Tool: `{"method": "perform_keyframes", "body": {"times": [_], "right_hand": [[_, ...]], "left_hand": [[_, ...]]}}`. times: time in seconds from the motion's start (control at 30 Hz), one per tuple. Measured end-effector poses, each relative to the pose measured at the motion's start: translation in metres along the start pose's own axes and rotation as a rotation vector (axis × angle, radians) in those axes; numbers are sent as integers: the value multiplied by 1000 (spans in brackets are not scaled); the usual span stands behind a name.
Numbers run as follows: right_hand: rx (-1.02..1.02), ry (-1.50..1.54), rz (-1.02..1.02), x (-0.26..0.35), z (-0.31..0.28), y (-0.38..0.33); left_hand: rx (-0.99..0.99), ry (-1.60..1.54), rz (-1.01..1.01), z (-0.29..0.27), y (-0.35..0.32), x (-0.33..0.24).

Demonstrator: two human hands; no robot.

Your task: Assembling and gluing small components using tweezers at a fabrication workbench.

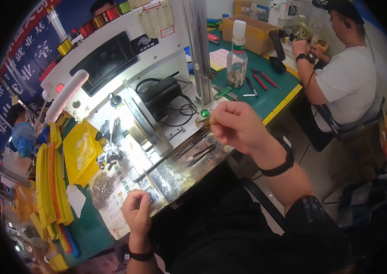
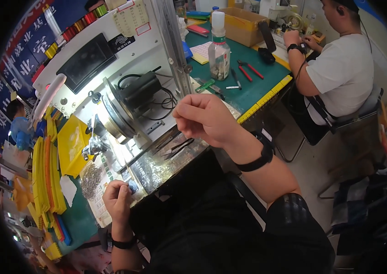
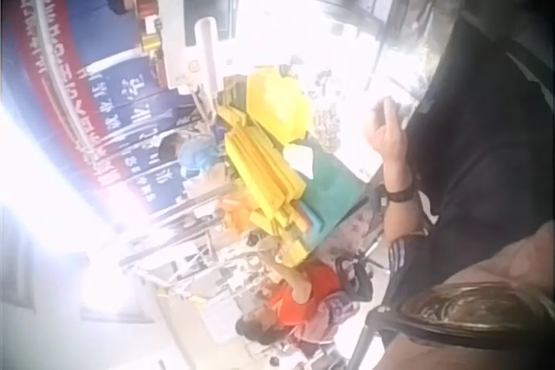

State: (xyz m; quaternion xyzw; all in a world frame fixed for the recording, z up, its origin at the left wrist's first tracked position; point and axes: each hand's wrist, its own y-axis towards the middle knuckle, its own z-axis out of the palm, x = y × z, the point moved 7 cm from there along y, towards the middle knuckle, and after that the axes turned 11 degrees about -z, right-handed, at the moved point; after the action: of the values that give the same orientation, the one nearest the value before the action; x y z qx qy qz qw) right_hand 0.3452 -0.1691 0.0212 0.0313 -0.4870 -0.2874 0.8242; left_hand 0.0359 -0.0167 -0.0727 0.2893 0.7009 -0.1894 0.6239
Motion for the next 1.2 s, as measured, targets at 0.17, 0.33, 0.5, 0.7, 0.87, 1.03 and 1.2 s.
{"method": "perform_keyframes", "body": {"times": [0.17,0.33,0.5,0.7,0.87,1.03,1.2], "right_hand": [[96,22,-34,7,16,-22],[135,-16,24,-1,34,-37],[264,-190,98,-22,67,-51],[366,-224,170,-42,88,-74],[364,-253,151,-53,98,-85],[206,-258,14,-36,77,-82],[-18,50,-154,-22,27,-64]], "left_hand": [[-3,-7,-39,4,2,-9],[78,149,154,33,-12,-60],[267,223,331,70,-23,-99],[339,127,254,80,-22,-93],[700,-312,-255,110,-44,-59],[795,-181,-438,111,-66,-36],[667,-392,-356,82,-63,-33]]}}
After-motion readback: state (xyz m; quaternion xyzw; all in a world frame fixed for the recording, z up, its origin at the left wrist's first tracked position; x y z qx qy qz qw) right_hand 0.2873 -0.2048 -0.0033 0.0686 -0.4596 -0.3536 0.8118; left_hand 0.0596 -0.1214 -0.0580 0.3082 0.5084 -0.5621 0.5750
